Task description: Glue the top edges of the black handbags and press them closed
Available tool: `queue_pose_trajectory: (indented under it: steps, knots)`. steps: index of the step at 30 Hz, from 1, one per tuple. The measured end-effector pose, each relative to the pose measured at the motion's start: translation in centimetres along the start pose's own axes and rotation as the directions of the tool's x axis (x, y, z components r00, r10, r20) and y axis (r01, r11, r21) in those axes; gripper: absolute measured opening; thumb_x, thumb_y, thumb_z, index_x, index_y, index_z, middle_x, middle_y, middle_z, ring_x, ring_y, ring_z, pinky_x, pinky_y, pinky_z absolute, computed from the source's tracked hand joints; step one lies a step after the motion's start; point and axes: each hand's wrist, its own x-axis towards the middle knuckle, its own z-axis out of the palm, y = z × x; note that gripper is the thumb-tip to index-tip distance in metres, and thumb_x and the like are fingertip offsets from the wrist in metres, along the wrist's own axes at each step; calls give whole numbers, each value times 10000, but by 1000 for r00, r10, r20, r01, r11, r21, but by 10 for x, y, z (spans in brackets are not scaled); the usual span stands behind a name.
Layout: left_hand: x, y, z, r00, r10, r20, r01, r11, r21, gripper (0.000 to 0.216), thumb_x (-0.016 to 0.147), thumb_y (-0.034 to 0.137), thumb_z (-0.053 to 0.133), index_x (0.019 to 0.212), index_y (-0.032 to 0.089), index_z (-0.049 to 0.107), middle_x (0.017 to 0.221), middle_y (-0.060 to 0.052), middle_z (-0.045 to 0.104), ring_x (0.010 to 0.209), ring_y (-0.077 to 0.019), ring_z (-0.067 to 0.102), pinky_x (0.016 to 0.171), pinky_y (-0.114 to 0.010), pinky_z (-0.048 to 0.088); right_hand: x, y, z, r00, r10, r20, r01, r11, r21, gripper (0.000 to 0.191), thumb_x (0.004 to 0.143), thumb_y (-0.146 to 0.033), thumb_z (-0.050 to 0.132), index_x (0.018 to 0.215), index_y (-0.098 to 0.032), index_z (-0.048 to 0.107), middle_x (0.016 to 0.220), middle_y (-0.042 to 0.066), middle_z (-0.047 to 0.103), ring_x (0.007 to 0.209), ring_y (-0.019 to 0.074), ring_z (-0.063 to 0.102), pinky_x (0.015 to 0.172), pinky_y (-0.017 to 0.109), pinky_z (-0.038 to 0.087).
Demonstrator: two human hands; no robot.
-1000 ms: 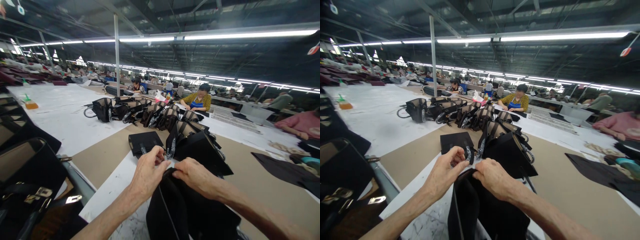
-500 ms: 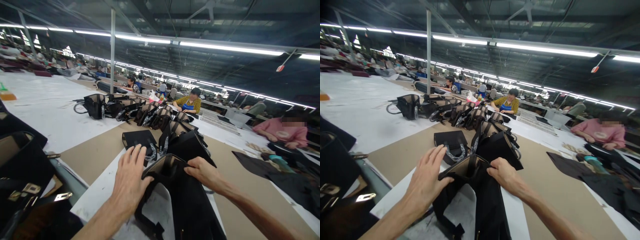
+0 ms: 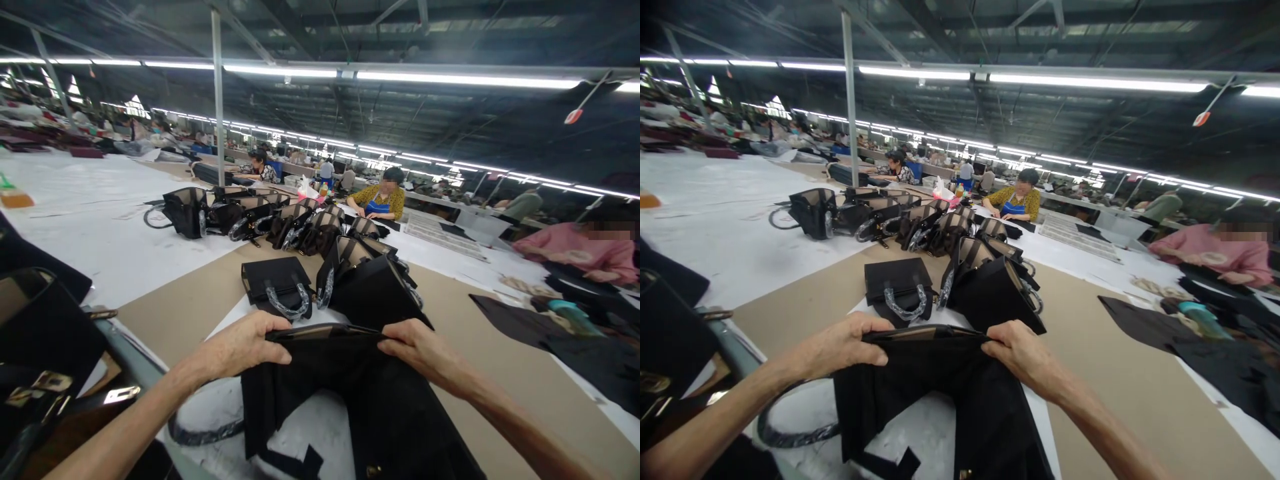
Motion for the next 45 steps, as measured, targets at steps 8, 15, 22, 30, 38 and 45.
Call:
queue_pose_trajectory:
  steps: [8, 15, 22, 30, 38, 45]
  knots:
    - [-5, 20, 22, 954, 50, -296, 151, 773, 616, 331, 783, 191, 449, 1092, 221, 565, 841, -64, 644, 794, -244, 585, 740, -346, 414, -12, -15, 5, 1000, -1, -25, 0, 999, -43, 296, 836, -298, 425, 575, -186, 340, 535, -54, 349, 493, 91, 355, 464, 236, 226]
    - [30, 41, 72, 913, 190, -361, 211, 539, 815, 590, 593, 26, 503, 1181, 51, 460, 1076, -182, 553, 963, -314, 513, 889, -479, 340, -19, -36, 9, 998, -1, -59, -5, 995, -96, 303, 827, -273, 432, 552, -183, 346, 517, -49, 358, 491, 91, 360, 471, 239, 218]
    - [39, 26, 71, 821, 504, -269, -227, 720, 655, 545, 697, 47, 456, 1224, 178, 404, 1244, -75, 485, 1131, -207, 426, 982, -386, 314, -22, -25, 10, 998, 2, -57, -4, 999, -36, 301, 824, -285, 424, 553, -188, 334, 512, -52, 333, 481, 94, 331, 460, 239, 213]
    - [53, 31, 74, 802, 567, -188, -362, 711, 603, 255, 761, 118, 533, 996, 216, 548, 1169, -26, 544, 1083, -178, 467, 946, -344, 375, -24, -23, 11, 996, 0, -85, -1, 1000, -15, 289, 817, -275, 429, 554, -184, 352, 522, -47, 347, 496, 97, 336, 465, 248, 203]
    - [59, 33, 79, 820, 548, -164, -328, 685, 650, 192, 794, 132, 504, 945, 232, 568, 1101, -11, 554, 984, -181, 505, 849, -326, 410, -22, -20, 12, 997, 2, -78, -1, 1000, 14, 290, 810, -269, 439, 548, -183, 349, 515, -53, 304, 486, 92, 306, 456, 247, 191]
    - [60, 36, 81, 843, 505, -186, -293, 720, 629, 122, 771, 137, 544, 878, 197, 540, 1045, -7, 553, 952, -163, 487, 831, -317, 391, -23, -21, 11, 996, -4, -90, 7, 1000, 29, 307, 803, -256, 441, 537, -184, 306, 519, -58, 286, 481, 85, 296, 458, 246, 184]
